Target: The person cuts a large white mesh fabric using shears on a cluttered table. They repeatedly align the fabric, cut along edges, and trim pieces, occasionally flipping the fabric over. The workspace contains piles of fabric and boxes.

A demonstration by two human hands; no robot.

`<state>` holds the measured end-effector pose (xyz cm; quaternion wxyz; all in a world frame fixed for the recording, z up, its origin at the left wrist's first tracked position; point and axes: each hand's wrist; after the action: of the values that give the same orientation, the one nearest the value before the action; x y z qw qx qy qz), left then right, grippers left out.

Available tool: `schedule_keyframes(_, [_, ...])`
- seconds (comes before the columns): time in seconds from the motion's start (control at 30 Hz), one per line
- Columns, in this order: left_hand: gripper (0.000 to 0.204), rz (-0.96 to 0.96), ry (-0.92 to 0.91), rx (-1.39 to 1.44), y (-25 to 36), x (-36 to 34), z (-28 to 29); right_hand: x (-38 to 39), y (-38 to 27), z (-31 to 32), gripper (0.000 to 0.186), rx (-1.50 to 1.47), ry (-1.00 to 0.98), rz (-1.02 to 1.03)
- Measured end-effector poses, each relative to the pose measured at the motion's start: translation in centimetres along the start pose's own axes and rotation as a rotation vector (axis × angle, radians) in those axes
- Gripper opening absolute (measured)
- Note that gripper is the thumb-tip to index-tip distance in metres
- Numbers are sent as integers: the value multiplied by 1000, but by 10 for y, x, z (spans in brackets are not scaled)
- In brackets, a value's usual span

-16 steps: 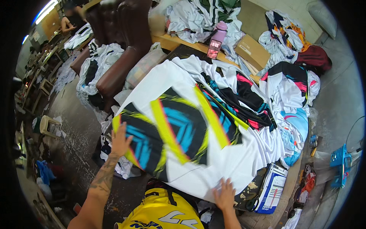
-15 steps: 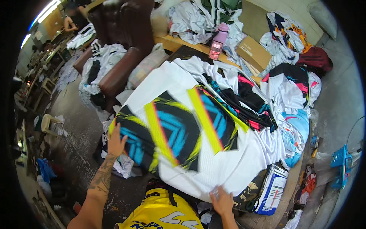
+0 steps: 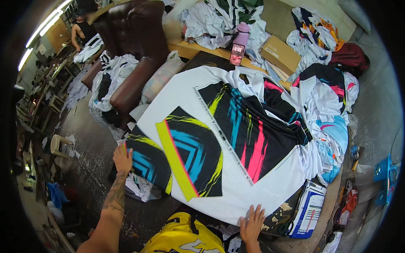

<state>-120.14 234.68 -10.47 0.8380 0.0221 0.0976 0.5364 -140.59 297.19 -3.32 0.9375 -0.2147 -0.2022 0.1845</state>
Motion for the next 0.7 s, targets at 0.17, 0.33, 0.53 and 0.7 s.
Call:
schedule_keyframes(0.17, [76,-315,72,-24,38,-61,-6,9,-57,-9,81,-10,-52,-95])
schedule_keyframes(0.33, [82,-627,-27,6,164,-168,-30,-54,-104,-8,85,-2,52,-109])
schedule_keyframes(0.53, [90,-629,-62,-101,269,-212,-77,-94,-82,-26,88,47,169,-225])
schedule_keyframes(0.7, [98,-697,-132,-74,225,-211,-42,-48,-110,-25,92,-112,-140,-297])
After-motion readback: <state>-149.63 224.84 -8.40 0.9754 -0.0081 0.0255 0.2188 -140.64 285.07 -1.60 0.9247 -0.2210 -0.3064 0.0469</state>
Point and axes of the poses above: each hand's wrist, its own x-axis away from the middle knuckle, its own z-axis out of the back of the hand, y = z × x, and after that the axes turned 8 degrees about -x, right-handed
